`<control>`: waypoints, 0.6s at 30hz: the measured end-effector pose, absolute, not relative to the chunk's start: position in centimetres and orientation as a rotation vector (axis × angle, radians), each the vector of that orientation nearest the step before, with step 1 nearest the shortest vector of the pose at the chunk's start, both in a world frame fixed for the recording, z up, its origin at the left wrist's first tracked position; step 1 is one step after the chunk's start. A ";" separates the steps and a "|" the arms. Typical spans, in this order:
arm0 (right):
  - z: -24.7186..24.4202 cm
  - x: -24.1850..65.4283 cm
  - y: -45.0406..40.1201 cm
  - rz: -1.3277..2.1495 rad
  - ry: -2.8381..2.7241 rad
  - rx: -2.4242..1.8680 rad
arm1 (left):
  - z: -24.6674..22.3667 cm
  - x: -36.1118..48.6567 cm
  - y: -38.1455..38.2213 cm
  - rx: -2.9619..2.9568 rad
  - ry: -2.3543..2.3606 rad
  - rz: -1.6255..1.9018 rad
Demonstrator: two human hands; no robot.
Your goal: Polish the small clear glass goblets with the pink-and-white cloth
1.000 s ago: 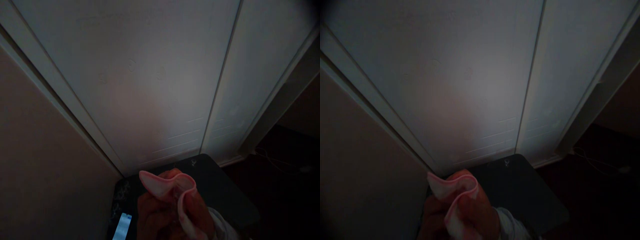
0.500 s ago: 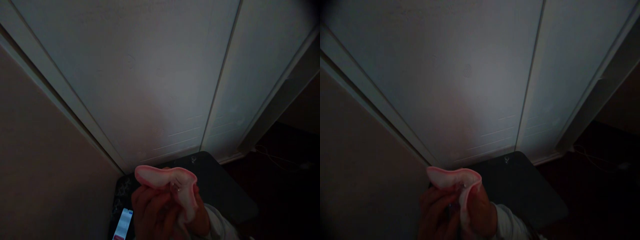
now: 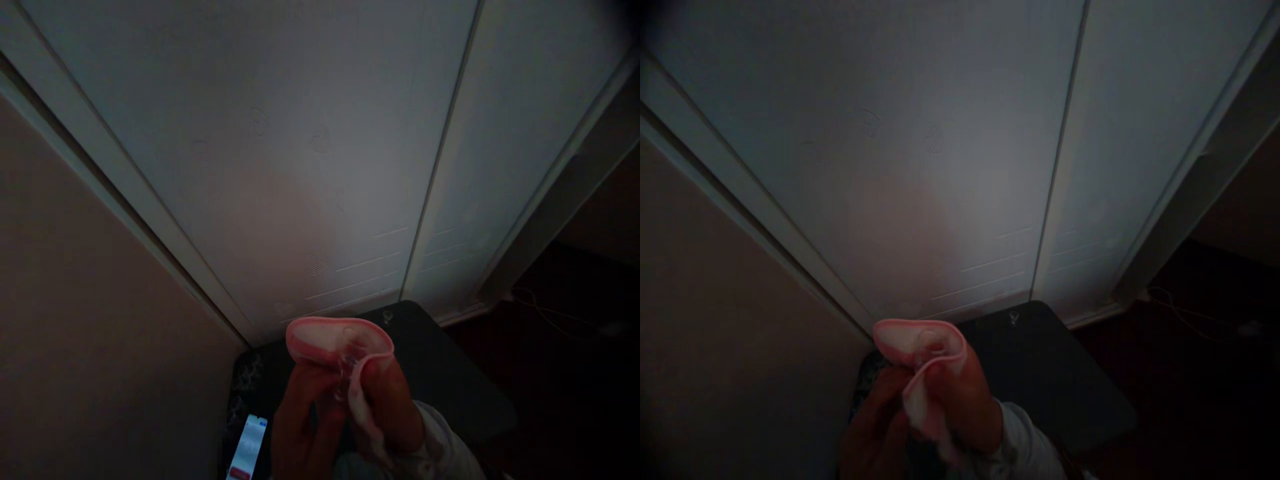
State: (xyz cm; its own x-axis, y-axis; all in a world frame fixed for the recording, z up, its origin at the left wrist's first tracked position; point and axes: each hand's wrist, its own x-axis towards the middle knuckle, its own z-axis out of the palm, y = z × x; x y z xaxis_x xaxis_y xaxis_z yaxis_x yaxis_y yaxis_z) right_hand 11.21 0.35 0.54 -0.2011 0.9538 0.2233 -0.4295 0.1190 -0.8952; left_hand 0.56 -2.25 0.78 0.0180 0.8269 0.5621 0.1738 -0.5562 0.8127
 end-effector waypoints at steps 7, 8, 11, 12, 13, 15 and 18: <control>0.2 12.5 0.9 1.180 -1.159 -0.622 | 1.7 0.7 -2.3 1.540 1.171 1.607; 0.1 12.8 1.1 1.114 -1.252 -0.644 | 1.7 0.5 -2.3 1.535 1.198 1.604; -0.1 13.2 1.5 0.990 -1.451 -0.676 | 1.3 -0.1 -2.3 1.432 1.294 1.613; -0.1 13.3 1.6 0.980 -1.479 -0.689 | 1.2 -0.1 -2.3 1.361 1.313 1.625; -0.1 13.3 1.7 0.987 -1.489 -0.710 | 1.0 -0.2 -2.2 1.282 1.313 1.629; -0.1 13.3 1.7 1.034 -1.487 -0.757 | 0.8 -0.3 -2.2 1.143 1.254 1.611; 0.1 13.3 1.7 1.096 -1.524 -0.776 | 0.7 -0.6 -2.3 1.064 1.157 1.548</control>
State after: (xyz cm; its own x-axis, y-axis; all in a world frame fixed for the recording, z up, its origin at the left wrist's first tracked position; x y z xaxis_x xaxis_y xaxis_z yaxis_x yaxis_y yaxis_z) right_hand 13.34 1.69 0.13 -0.2332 0.8974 0.3745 -0.0690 0.3688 -0.9269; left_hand -0.59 -2.33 0.69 -0.2232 0.9677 0.1171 -0.1622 -0.1553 0.9745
